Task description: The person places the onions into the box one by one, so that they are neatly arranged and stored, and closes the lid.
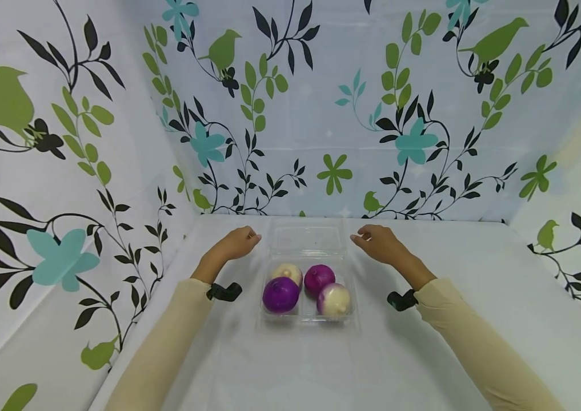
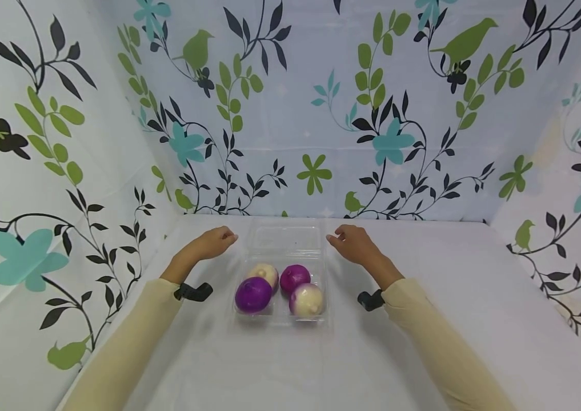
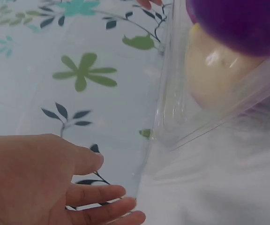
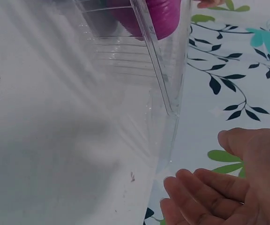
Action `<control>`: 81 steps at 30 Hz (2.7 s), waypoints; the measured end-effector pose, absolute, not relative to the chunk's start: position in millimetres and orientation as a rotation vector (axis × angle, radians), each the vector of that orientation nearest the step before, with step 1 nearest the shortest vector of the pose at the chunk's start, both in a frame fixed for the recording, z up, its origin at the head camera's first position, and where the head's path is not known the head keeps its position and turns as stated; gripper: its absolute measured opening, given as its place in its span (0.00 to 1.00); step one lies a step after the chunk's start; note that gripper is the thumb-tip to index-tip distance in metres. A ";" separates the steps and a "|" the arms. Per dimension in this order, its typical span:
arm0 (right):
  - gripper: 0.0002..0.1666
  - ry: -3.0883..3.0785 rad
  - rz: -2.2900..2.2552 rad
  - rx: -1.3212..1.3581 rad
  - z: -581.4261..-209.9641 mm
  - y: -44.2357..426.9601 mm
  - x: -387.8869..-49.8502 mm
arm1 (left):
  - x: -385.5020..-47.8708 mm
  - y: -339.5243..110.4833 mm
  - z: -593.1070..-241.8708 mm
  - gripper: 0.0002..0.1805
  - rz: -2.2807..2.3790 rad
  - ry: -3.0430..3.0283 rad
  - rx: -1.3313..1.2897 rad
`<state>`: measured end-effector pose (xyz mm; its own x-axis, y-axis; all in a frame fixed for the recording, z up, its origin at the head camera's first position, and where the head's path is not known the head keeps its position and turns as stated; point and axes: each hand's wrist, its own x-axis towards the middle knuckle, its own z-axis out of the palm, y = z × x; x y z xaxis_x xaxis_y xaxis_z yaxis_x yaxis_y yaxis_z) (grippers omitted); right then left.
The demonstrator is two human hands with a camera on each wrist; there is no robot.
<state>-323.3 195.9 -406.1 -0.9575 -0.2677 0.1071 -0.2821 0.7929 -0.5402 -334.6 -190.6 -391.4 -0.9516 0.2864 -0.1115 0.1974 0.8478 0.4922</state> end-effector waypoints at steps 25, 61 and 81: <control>0.23 -3.003 1.109 0.292 -437.1 170.9 -370.0 | -376.4 -179.6 -413.6 0.22 1.050 2.603 0.212; 0.14 -2.762 1.336 0.325 -405.0 189.7 -338.1 | -351.2 -181.1 -398.6 0.07 1.489 2.648 0.375; 0.39 -2.622 2.149 0.204 -399.2 199.5 -282.1 | -306.0 -188.2 -386.8 0.42 1.634 2.314 0.156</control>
<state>-282.1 199.5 -399.2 -0.9606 -0.2508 -0.1198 0.0681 0.2054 -0.9763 -306.0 -188.2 -386.8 -0.9479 0.2605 -0.1833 -0.0856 0.3460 0.9343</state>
